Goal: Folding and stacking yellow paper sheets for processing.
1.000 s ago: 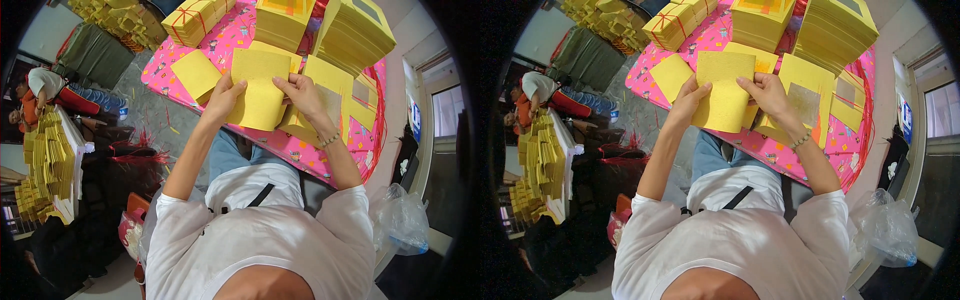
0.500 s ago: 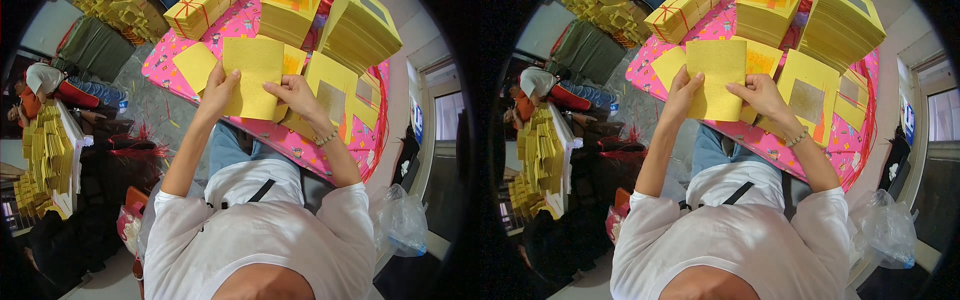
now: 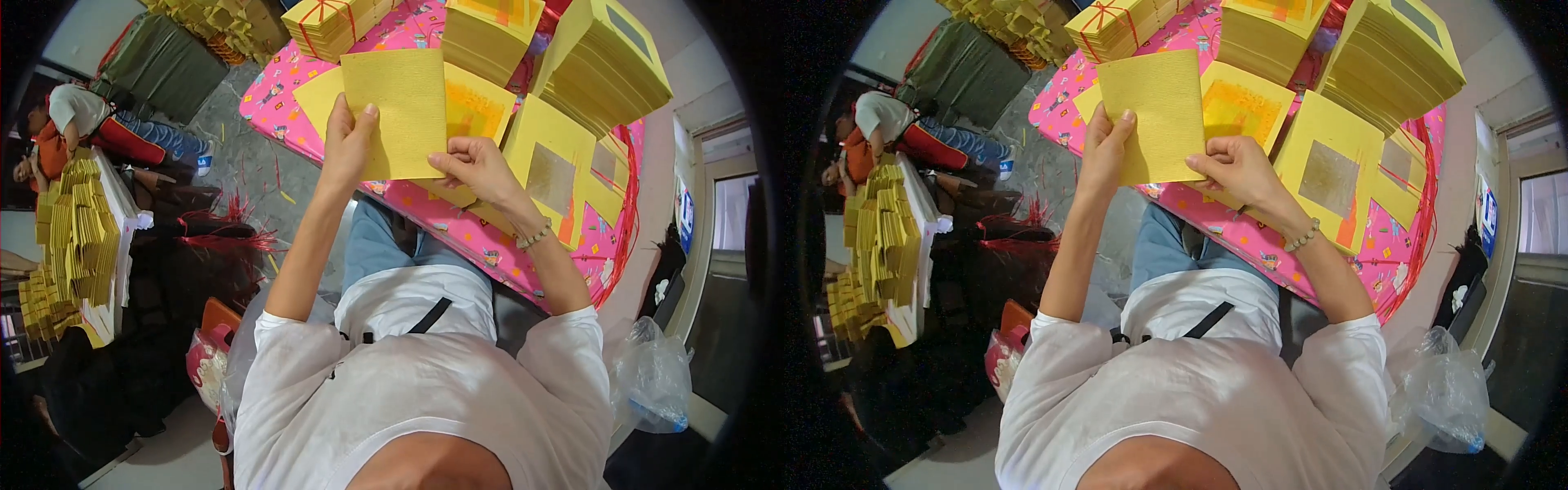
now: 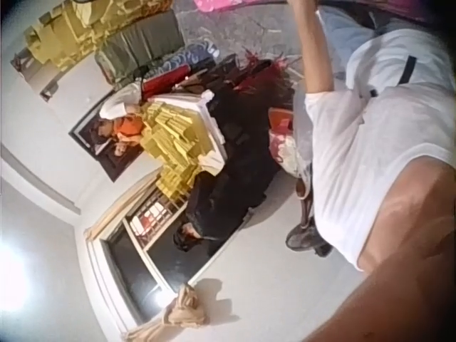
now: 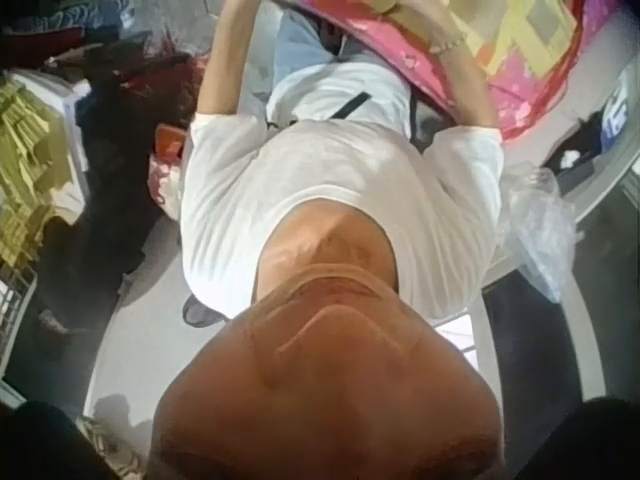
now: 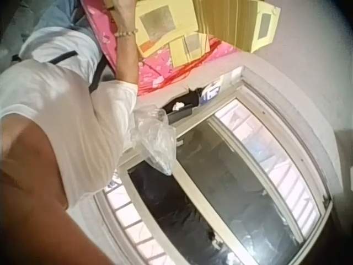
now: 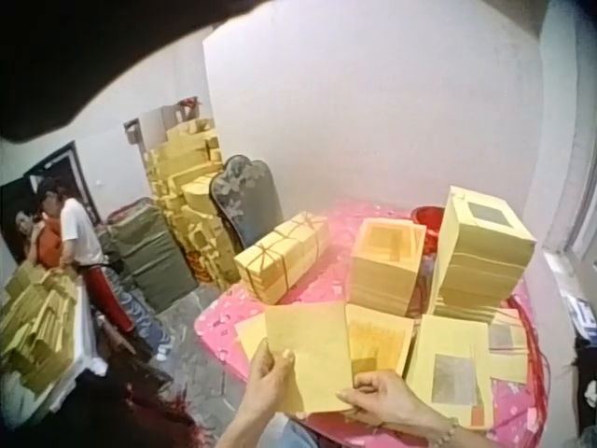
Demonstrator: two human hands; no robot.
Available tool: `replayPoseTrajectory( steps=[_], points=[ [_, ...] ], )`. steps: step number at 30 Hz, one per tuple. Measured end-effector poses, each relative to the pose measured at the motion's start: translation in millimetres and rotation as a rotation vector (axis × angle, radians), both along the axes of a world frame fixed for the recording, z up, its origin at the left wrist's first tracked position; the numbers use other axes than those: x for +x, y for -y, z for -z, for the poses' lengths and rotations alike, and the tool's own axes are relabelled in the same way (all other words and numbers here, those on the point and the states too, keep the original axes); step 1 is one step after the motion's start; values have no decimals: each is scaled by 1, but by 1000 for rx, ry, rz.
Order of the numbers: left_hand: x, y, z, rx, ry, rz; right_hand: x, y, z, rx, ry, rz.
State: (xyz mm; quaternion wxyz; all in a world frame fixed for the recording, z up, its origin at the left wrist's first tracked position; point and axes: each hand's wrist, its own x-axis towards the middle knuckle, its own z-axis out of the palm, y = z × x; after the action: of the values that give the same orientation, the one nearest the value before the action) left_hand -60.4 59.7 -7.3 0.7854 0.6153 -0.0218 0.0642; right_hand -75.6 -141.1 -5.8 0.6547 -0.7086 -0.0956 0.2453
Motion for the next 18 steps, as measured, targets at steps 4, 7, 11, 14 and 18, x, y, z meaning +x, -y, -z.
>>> replayPoseTrajectory(
  steps=[4, 7, 11, 14, 18],
  points=[
    [2, -11, 4, -36, -4, -43, 6, -8, -1, 6, -55, 3],
    [6, -18, 7, -59, -55, -58, 11, -14, 0, -57, 20, -12],
    [29, -44, 20, -64, -105, -140, 13, -14, 5, -21, 119, 27],
    [51, -79, 35, -88, -138, -241, 13, 2, 5, -212, 282, 67],
    [78, -103, 75, -88, -232, -248, 11, 18, 8, -78, 180, 192]
  ],
)
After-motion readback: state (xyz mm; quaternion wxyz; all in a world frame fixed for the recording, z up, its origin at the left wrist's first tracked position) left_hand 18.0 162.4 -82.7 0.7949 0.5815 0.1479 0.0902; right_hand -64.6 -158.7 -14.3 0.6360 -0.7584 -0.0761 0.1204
